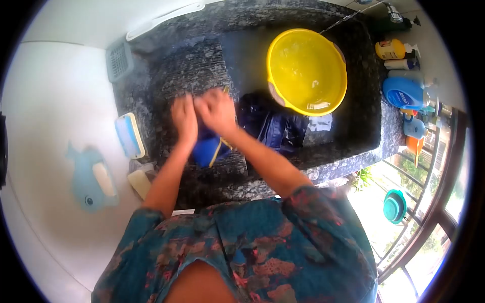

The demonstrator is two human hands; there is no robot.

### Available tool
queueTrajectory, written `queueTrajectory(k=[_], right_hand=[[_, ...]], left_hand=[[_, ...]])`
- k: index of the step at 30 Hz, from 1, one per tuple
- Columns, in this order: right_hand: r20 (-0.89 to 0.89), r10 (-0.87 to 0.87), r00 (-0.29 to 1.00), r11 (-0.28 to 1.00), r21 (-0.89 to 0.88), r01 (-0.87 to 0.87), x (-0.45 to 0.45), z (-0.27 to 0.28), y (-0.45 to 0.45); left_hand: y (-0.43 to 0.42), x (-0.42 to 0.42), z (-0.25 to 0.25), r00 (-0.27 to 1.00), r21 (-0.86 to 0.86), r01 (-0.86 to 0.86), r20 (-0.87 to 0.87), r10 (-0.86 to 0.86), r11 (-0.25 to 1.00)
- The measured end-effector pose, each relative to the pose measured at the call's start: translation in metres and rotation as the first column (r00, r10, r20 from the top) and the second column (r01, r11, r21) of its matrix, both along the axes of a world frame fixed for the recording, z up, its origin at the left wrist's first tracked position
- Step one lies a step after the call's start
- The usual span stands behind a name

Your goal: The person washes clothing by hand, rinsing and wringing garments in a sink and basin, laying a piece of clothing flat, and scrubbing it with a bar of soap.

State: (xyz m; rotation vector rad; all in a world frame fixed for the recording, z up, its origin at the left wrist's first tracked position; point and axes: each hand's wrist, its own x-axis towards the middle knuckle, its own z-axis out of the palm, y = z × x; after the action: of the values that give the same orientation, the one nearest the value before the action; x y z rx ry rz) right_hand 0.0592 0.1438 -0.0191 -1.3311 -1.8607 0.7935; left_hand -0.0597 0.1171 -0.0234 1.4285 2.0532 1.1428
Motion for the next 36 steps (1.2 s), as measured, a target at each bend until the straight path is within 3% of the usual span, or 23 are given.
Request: queueTrajectory(k=[1, 4, 6, 7, 8, 10, 11, 13, 14, 15, 16, 18, 19, 20, 21, 23, 25, 28, 29, 31, 32, 34, 36], right_hand=[[-0.004, 0.107, 0.994, 0.976, 0.189, -0.104, 0.01, 0.008, -0.022], [0.139, 0.227, 0.964, 0.969, 0.07, -0.238, 0.017, -0.017, -0.027], [0.101, 0.05, 0.994, 0.986, 0.15, -0.065, -0.012, -0.037, 0.011], [0.302, 0.078, 0.95, 0.99, 0.092, -0.111, -0.015, -0.036, 0.028], [0.326, 0.032, 0.945, 0.99, 0.121, -0.076, -0.02, -0.037, 0.037], [0.357, -0.089, 0.93, 0.928, 0.369, -0.052, -0.025, -0.035, 0.054], [0.321, -0.152, 0.935, 0.961, 0.27, 0.063, -0.027, -0.03, 0.046], [0.271, -0.275, 0.923, 0.961, 0.049, 0.272, -0.032, -0.011, 0.025], [0.075, -0.207, 0.976, 0.968, -0.133, 0.215, -0.023, 0.006, 0.007], [-0.071, -0.071, 0.995, 0.997, -0.025, 0.07, -0.012, 0.013, -0.013], [-0.04, 0.08, 0.996, 0.988, 0.136, -0.074, 0.0, 0.027, -0.034], [0.119, 0.211, 0.97, 0.97, 0.097, -0.223, 0.02, -0.001, -0.071], [0.107, 0.166, 0.98, 0.977, 0.117, -0.179, 0.014, -0.006, -0.061], [0.1, 0.118, 0.988, 0.979, 0.152, -0.133, 0.005, -0.015, -0.037], [0.153, 0.088, 0.984, 0.973, 0.198, -0.118, -0.006, -0.033, -0.012], [0.154, 0.031, 0.988, 0.986, 0.157, -0.056, -0.024, -0.041, 0.031], [0.236, -0.13, 0.963, 0.962, 0.264, 0.065, -0.038, -0.041, 0.058], [0.193, -0.193, 0.962, 0.978, -0.045, 0.205, -0.039, -0.03, 0.044], [0.079, -0.08, 0.994, 0.997, -0.011, 0.081, -0.026, -0.023, 0.029], [-0.031, 0.075, 0.997, 0.976, 0.208, -0.067, 0.0, 0.028, -0.017], [0.04, 0.152, 0.988, 0.955, 0.25, -0.157, 0.011, 0.017, -0.039], [0.02, 0.267, 0.964, 0.956, 0.118, -0.267, 0.022, -0.004, -0.045], [0.078, 0.109, 0.991, 0.978, 0.168, -0.121, 0.001, -0.025, -0.012]], left_hand=[[-0.026, 0.01, 0.005, 0.999, 0.154, 0.026, -0.022, -0.023, 0.988], [-0.051, 0.008, -0.027, 0.976, 0.066, 0.187, -0.127, -0.177, 0.98], [-0.006, -0.007, -0.047, 0.952, 0.026, 0.141, -0.277, -0.129, 0.99], [0.013, -0.011, -0.048, 0.933, 0.052, 0.109, -0.349, -0.085, 0.993], [0.027, -0.014, -0.046, 0.908, 0.08, 0.078, -0.417, -0.038, 0.994], [0.042, -0.015, -0.051, 0.777, 0.119, -0.045, -0.62, 0.11, 0.992], [0.04, -0.015, -0.053, 0.689, 0.143, -0.103, -0.704, 0.174, 0.984], [0.018, -0.017, -0.029, 0.976, -0.216, -0.092, -0.213, 0.045, 0.972], [0.005, -0.019, -0.018, 0.996, -0.367, -0.009, 0.082, 0.041, 0.93], [-0.022, -0.005, -0.006, 0.992, -0.182, -0.06, 0.095, 0.078, 0.981], [-0.053, 0.01, 0.006, 0.987, 0.006, -0.113, 0.114, 0.112, 0.994], [-0.091, 0.017, -0.006, 0.996, 0.022, 0.062, -0.067, -0.061, 0.998], [-0.08, 0.013, -0.016, 0.978, 0.076, 0.131, -0.174, -0.116, 0.989], [-0.057, 0.005, -0.029, 0.959, -0.028, 0.148, -0.242, -0.15, 0.989], [-0.027, 0.003, -0.047, 0.974, 0.088, 0.043, -0.225, -0.022, 0.995], [0.021, -0.019, -0.058, 0.943, 0.051, 0.109, -0.322, -0.087, 0.993], [0.053, -0.024, -0.063, 0.96, 0.06, 0.015, -0.281, 0.003, 0.998], [0.048, -0.025, -0.041, 0.996, -0.23, -0.032, -0.087, 0.013, 0.973], [0.024, -0.015, -0.009, 0.998, -0.043, -0.03, 0.058, 0.033, 0.999], [-0.026, 0.007, 0.024, 0.998, 0.112, -0.058, -0.003, 0.058, 0.992], [-0.055, 0.016, 0.019, 0.993, 0.166, 0.023, -0.118, -0.003, 0.986], [-0.075, 0.018, -0.006, 0.976, 0.164, 0.135, -0.193, -0.102, 0.977], [-0.035, 0.005, -0.037, 0.964, 0.101, 0.11, -0.252, -0.081, 0.989]])
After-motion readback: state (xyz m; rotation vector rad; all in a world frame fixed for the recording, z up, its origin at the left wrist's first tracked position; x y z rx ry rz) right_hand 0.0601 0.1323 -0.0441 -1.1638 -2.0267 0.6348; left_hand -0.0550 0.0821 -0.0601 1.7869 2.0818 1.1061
